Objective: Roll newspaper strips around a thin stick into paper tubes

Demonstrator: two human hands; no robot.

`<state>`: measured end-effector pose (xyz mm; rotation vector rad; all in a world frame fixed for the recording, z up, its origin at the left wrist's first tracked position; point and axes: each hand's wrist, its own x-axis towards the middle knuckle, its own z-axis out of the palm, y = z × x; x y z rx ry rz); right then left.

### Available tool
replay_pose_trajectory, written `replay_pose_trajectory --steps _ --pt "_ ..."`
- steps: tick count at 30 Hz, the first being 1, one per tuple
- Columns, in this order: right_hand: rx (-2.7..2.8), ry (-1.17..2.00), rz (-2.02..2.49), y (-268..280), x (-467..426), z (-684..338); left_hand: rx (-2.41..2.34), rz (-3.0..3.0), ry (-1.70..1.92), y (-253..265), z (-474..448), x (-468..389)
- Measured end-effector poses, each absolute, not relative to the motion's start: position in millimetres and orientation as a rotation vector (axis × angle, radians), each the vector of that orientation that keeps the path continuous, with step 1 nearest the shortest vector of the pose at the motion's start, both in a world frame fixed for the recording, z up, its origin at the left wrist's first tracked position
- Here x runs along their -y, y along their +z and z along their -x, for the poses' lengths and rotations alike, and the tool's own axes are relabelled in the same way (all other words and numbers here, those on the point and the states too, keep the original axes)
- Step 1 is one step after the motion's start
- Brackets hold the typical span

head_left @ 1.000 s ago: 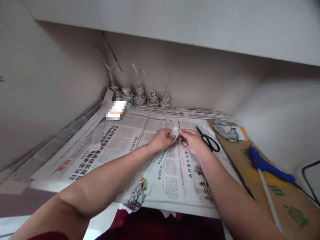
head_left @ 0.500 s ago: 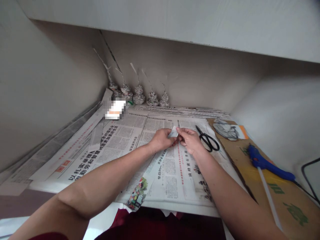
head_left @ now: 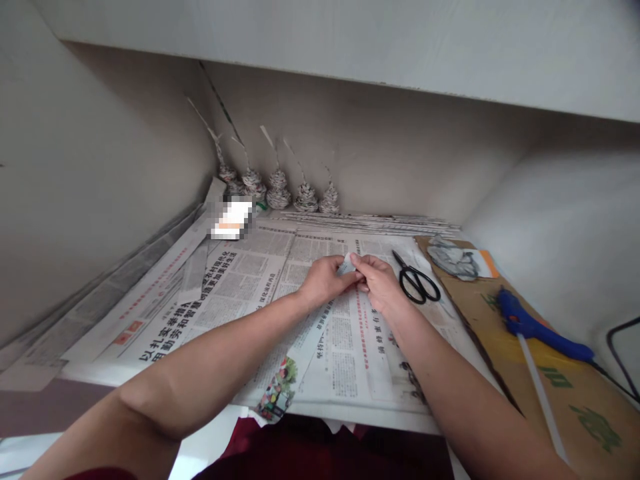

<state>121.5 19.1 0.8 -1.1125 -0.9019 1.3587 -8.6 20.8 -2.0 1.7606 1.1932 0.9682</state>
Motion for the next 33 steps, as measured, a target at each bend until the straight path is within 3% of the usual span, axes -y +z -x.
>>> replay_pose_trajectory --steps 5,11,21,33 --pt "1.000 1.278 1.117 3.0 -17.4 -121.9 -1.087 -1.620 0.972 -7.1 7.8 -22.6" --pt "1.231 1.402 1.059 8.6 -17.8 -135.3 -0.930 -1.486 0.926 -8.2 10.5 -27.3" --pt "1.030 1.351 1.104 3.7 -20.3 -129.9 -1.162 -1.760 0.906 -9.1 9.7 -26.4" --pt "1.016 1.374 1.086 5.1 -17.8 -128.0 -1.071 -1.756 0.951 -7.5 9.4 -23.0"
